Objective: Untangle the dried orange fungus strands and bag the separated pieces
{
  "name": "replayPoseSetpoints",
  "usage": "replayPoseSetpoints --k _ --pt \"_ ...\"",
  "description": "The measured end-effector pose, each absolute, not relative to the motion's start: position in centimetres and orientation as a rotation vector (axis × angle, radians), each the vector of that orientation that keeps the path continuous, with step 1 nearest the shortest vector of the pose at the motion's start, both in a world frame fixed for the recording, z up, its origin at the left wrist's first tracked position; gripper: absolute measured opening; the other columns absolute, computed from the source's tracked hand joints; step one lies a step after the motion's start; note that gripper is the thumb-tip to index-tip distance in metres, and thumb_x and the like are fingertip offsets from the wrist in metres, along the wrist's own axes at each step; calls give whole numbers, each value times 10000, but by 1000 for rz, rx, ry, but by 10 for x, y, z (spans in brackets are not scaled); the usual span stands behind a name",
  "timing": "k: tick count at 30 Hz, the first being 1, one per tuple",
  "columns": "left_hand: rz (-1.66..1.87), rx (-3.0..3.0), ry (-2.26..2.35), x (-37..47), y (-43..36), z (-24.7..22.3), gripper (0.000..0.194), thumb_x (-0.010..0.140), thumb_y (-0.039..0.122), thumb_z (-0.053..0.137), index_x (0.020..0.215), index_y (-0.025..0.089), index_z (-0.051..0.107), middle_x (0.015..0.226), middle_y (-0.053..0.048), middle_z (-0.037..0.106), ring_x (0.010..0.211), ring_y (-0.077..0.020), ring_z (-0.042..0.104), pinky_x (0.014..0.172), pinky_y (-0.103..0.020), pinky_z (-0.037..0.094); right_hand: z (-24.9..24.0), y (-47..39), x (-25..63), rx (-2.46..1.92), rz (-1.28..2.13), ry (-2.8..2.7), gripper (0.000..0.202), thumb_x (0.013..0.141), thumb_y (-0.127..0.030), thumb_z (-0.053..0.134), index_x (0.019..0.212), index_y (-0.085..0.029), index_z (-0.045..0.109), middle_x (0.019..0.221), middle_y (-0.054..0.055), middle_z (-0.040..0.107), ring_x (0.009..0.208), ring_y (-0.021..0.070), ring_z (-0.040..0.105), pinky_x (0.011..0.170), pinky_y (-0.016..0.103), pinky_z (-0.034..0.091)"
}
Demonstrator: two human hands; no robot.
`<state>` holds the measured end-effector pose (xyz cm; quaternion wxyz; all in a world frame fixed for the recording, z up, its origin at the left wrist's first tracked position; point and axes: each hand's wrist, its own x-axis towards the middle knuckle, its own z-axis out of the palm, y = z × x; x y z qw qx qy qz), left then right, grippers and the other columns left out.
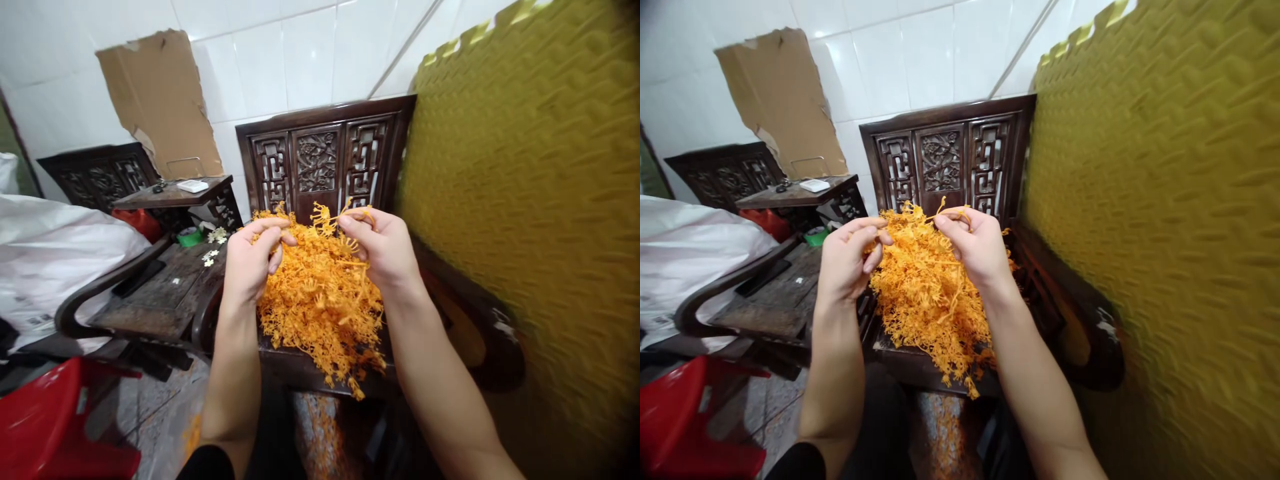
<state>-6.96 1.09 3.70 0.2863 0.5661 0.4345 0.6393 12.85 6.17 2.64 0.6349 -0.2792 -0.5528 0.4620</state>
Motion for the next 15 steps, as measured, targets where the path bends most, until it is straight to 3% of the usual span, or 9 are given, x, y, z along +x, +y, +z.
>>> replayPoseSetpoints --k 3,6,8,11,15 --pt "1695 1545 1207 -72 22 31 277 953 382 630 1122 189 736 727 4 656 439 -56 378 422 -253 279 27 52 121 -628 982 -1298 265 782 -447 865 834 -209 760 518 -56 479 440 68 323 431 264 185" --pt "1606 1674 1281 -65 24 28 459 976 619 595 986 195 772 619 15 574 509 -98 466 475 -268 354 27 52 119 -633 953 -1313 253 804 -447 849 841 -215 755 513 -55 474 431 71 322 427 264 182" --pt "1521 1781 1285 -60 23 29 535 942 702 600 889 198 770 609 2 598 581 -125 546 540 -282 430 27 53 119 -640 928 -1309 251 809 -449 841 843 -216 752 519 -52 474 436 74 321 430 267 189" --pt "1419 1886 1235 -53 21 34 534 906 720 639 821 204 743 630 -7 627 644 -142 588 595 -287 472 26 55 117 -637 890 -1293 224 816 -423 826 827 -215 743 537 -48 473 469 80 337 457 271 226" --pt "1386 1896 1198 -49 20 38 477 911 659 677 758 207 680 603 16 565 607 -131 511 570 -282 421 25 58 117 -619 912 -1293 218 828 -418 814 810 -218 728 569 -45 484 499 78 332 486 271 239"
